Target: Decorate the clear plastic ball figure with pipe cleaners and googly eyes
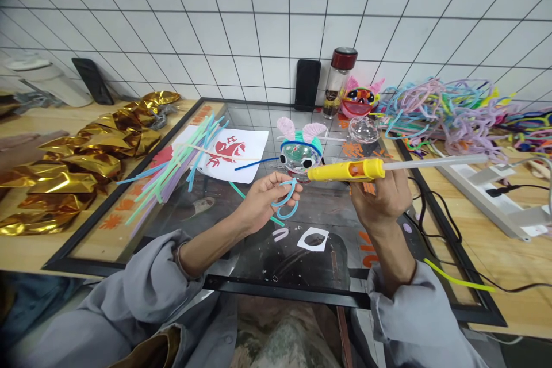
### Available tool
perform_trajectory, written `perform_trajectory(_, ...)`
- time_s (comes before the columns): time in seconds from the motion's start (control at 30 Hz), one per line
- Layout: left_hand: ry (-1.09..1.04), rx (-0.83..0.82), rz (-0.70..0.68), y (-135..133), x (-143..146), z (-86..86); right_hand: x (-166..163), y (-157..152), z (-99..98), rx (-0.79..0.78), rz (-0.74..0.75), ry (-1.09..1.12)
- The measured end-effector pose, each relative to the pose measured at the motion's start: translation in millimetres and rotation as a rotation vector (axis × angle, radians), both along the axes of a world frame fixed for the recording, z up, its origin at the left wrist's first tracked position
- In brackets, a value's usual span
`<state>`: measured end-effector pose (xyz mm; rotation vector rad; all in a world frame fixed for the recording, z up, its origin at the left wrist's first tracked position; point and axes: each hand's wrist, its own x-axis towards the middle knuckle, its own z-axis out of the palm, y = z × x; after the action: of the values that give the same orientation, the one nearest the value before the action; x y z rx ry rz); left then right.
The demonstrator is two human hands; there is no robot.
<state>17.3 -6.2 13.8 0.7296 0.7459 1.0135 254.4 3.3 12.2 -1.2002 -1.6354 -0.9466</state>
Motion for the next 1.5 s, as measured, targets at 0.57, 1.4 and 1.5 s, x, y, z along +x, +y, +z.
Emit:
perform_trajectory(0.57, -0.239, -0.274, -0.015, 2, -1, 16.5, -23, -11, 5.0, -0.024, 0.161, -0.065)
perform_trajectory(1.4, -0.284, -0.256, -0.009, 0, 0, 11.6, -31, -13, 5.3, -0.06, 0.25, -0.064)
perform_trajectory(1.5, -0.31, -0.33, -0.022, 0, 1, 13.6, -30, -12, 5.4, -0.06, 0.196, -0.051)
